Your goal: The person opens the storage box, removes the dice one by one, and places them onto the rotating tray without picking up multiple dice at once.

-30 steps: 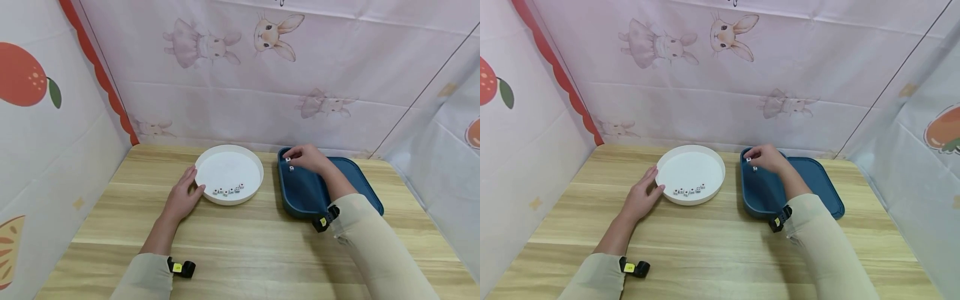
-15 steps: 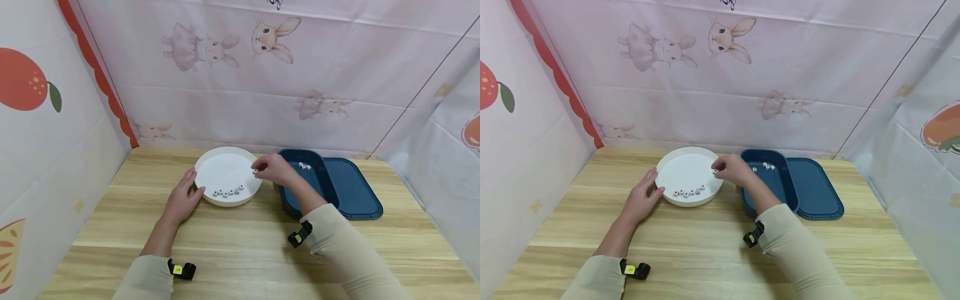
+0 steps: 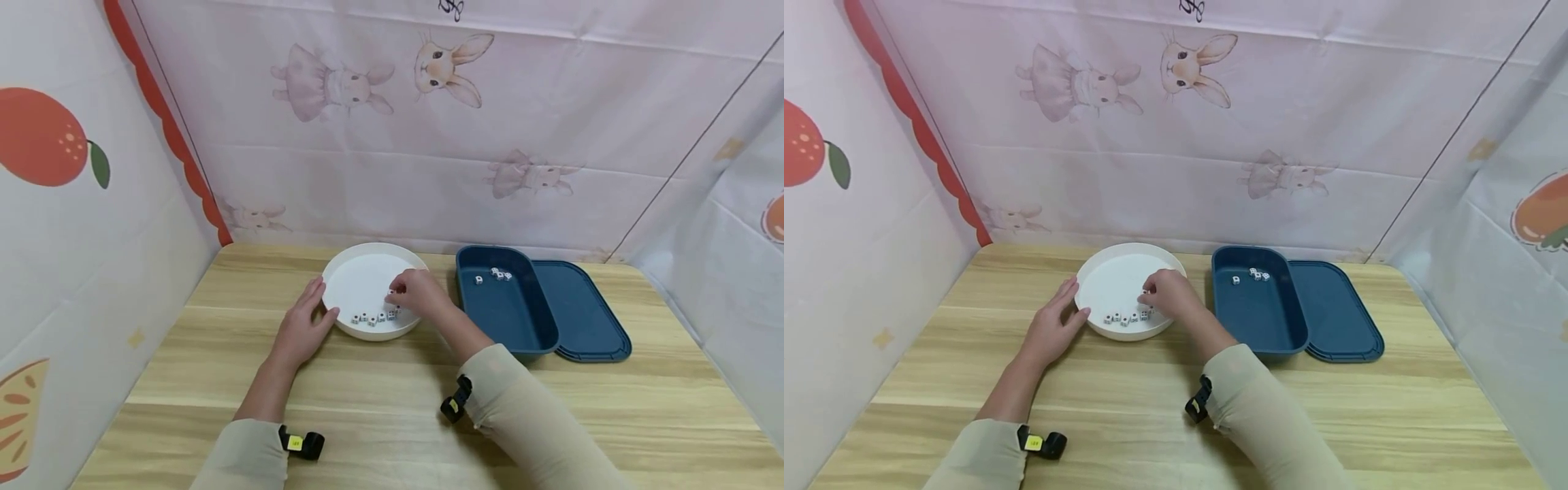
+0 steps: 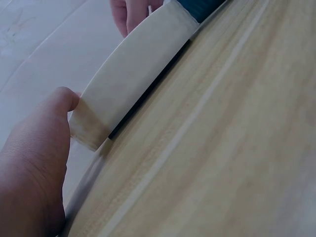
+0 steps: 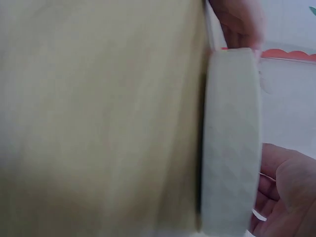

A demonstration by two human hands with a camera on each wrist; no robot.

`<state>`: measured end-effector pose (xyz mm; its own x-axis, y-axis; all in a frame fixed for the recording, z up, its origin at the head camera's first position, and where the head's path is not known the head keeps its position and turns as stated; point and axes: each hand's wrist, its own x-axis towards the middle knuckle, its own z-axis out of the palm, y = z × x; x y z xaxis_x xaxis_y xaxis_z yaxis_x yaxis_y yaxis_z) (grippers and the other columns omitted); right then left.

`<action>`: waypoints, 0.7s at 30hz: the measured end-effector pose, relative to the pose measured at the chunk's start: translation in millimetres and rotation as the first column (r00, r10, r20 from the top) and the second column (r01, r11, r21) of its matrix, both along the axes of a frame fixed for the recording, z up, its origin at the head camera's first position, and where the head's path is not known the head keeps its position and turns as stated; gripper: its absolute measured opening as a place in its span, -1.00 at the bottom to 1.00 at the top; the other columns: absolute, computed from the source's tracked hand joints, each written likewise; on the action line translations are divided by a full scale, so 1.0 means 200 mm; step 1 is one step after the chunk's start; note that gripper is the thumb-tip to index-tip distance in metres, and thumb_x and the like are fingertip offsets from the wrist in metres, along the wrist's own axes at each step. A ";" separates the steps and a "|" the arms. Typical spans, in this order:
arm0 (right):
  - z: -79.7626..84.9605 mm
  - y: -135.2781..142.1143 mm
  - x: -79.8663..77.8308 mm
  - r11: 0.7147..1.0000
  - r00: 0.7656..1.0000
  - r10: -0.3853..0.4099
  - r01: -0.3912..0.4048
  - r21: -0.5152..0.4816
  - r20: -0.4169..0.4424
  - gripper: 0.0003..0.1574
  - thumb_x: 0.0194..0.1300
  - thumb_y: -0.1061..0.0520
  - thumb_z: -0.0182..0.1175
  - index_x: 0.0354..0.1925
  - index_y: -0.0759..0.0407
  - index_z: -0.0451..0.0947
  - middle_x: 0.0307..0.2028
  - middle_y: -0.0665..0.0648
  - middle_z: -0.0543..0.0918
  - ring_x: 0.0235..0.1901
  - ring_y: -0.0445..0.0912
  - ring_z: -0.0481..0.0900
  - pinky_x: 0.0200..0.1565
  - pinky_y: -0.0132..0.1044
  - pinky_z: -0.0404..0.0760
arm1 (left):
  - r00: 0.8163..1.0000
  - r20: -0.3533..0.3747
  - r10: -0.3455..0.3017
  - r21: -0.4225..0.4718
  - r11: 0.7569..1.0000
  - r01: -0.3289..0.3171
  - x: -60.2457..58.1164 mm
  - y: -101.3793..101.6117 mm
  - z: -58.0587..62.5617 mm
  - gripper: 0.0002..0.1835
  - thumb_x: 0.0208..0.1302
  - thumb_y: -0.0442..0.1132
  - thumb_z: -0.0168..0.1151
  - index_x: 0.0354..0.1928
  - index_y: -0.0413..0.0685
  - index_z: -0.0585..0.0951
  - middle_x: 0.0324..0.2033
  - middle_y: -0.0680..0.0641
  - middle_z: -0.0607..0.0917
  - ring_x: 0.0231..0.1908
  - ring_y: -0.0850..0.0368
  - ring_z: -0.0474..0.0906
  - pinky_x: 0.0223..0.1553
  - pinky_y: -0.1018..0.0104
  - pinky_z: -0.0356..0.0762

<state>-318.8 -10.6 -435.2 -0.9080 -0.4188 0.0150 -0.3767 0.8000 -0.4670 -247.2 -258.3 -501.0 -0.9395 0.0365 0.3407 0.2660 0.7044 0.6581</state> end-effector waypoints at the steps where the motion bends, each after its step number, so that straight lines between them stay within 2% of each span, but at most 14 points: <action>1: -0.01 -0.01 0.00 1.000 1.000 -0.006 0.006 0.011 -0.007 -0.72 0.13 -0.04 0.34 -0.21 0.06 0.70 -0.38 -0.05 0.64 -0.36 -0.16 0.51 -0.28 -0.41 0.55 | 1.000 -0.001 -0.001 0.002 1.000 0.001 0.00 0.00 0.00 -0.26 0.28 0.15 0.11 0.38 -0.12 0.26 0.43 0.04 0.16 0.44 0.06 -0.01 0.38 -0.04 0.07; 6: -0.06 -0.04 0.00 0.998 0.999 -0.006 0.009 0.055 -0.054 -0.74 0.15 -0.03 0.32 -0.24 0.08 0.71 -0.42 -0.04 0.60 -0.39 -0.16 0.48 -0.32 -0.40 0.51 | 1.000 -0.004 -0.003 0.010 1.000 0.003 0.00 0.00 0.00 -0.27 0.28 0.12 0.12 0.38 -0.12 0.26 0.43 0.05 0.16 0.44 0.05 0.00 0.39 -0.04 0.07; 13: -0.08 -0.05 0.01 0.994 0.994 0.000 0.012 0.113 -0.109 -0.76 0.14 -0.06 0.32 -0.32 0.06 0.70 -0.44 -0.06 0.57 -0.42 -0.18 0.47 -0.31 -0.37 0.50 | 1.000 0.006 0.006 0.000 1.000 -0.006 -0.01 0.00 -0.01 -0.27 0.29 0.14 0.11 0.39 -0.09 0.24 0.43 0.07 0.14 0.44 0.08 -0.02 0.40 0.00 0.06; 21: -0.08 -0.05 0.02 0.994 0.995 -0.015 0.025 0.106 -0.097 -0.74 0.13 -0.07 0.33 -0.29 0.07 0.70 -0.40 -0.05 0.59 -0.39 -0.18 0.49 -0.26 -0.36 0.53 | 1.000 0.014 0.010 -0.003 1.000 -0.010 0.00 0.00 -0.01 -0.25 0.29 0.16 0.09 0.39 -0.10 0.24 0.43 0.07 0.14 0.44 0.09 -0.03 0.40 0.01 0.06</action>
<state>-315.6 -21.5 -450.6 -0.9126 -0.4046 0.0585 -0.3992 0.8511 -0.3408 -248.0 -257.5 -503.1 -0.9444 0.0281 0.3275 0.2498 0.7090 0.6595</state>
